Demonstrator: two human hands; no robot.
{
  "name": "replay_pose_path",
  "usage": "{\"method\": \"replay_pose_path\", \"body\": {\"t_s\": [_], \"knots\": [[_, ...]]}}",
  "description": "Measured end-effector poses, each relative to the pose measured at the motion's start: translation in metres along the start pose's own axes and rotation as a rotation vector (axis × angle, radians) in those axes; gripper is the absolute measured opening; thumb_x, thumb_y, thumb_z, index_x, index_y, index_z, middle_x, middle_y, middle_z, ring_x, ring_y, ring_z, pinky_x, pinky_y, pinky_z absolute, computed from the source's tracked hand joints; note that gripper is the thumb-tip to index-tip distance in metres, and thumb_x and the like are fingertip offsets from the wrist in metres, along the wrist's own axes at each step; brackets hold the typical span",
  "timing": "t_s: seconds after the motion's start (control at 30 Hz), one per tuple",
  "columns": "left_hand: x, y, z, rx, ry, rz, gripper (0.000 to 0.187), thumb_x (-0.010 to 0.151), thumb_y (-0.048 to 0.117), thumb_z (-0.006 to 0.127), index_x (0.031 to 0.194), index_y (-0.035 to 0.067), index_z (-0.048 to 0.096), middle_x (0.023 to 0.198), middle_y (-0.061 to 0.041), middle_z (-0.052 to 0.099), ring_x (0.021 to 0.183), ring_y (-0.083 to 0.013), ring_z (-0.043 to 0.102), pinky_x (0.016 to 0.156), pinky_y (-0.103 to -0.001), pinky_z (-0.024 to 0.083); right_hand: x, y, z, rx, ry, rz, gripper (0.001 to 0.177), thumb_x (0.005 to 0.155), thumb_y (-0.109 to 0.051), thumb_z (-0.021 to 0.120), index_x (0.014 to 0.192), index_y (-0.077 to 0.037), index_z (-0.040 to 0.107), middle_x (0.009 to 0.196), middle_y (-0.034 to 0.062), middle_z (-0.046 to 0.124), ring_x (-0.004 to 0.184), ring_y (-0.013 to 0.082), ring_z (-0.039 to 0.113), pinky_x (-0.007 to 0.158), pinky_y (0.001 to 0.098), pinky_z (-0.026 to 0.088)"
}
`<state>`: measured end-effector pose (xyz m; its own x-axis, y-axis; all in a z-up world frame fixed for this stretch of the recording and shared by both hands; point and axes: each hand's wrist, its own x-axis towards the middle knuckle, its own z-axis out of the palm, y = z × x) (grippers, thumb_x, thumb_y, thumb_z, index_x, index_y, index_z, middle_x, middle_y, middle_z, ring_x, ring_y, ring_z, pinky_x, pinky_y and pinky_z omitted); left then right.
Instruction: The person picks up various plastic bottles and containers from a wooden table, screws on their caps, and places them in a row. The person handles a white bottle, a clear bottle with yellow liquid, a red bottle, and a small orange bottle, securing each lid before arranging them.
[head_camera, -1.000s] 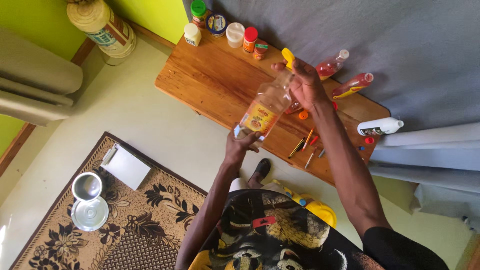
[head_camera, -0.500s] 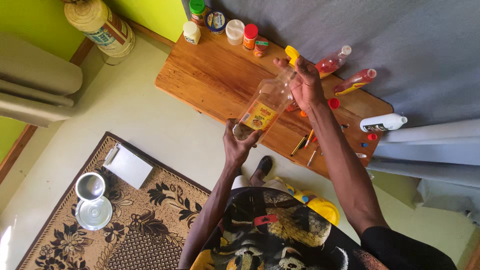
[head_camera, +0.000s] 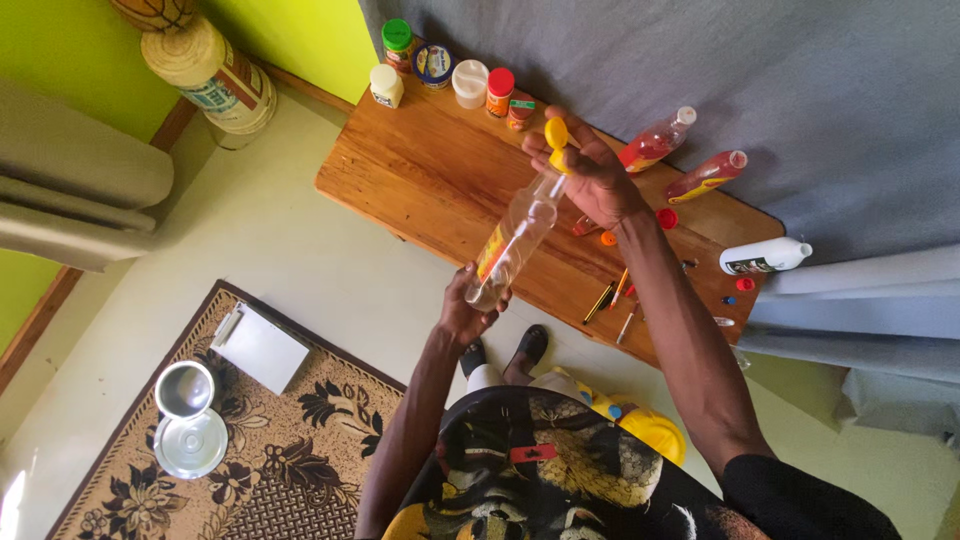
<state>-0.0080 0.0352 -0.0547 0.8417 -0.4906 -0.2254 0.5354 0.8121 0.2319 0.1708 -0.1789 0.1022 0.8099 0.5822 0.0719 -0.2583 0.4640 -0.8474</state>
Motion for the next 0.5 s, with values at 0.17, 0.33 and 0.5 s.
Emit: {"method": "replay_pose_path", "body": {"t_s": [0.17,0.33,0.5], "knots": [[-0.002,-0.023,0.001,-0.261,-0.082,-0.129,0.077,0.099,0.063,0.054,0.136,-0.004,0.053,0.091,-0.017,0.067,0.071,-0.0186,0.069,0.046,-0.021,0.052,0.01,0.008,0.004,-0.168,0.102,-0.103,0.048,0.093,-0.018,0.084,0.135,-0.01,0.062,0.132,0.0092,0.065,0.126,0.0195,0.063,0.119,0.0381,0.047],[-0.002,-0.036,0.014,-0.348,-0.107,-0.116,0.081,0.099,0.064,0.054,0.137,-0.008,0.053,0.092,-0.018,0.067,0.073,-0.0185,0.07,0.047,-0.019,0.053,0.007,0.017,0.004,-0.398,0.156,-0.186,0.04,0.1,-0.013,0.077,0.137,-0.001,0.064,0.136,0.0109,0.068,0.124,0.0163,0.064,0.112,0.0341,0.051],[0.005,-0.037,0.022,-0.394,-0.151,-0.098,0.078,0.101,0.063,0.055,0.135,-0.007,0.052,0.094,-0.018,0.067,0.075,-0.0186,0.07,0.05,-0.019,0.054,0.006,0.015,0.01,-0.474,0.134,-0.278,0.037,0.101,-0.005,0.072,0.136,-0.001,0.062,0.134,0.0093,0.066,0.126,0.0152,0.062,0.113,0.0311,0.051]]}}
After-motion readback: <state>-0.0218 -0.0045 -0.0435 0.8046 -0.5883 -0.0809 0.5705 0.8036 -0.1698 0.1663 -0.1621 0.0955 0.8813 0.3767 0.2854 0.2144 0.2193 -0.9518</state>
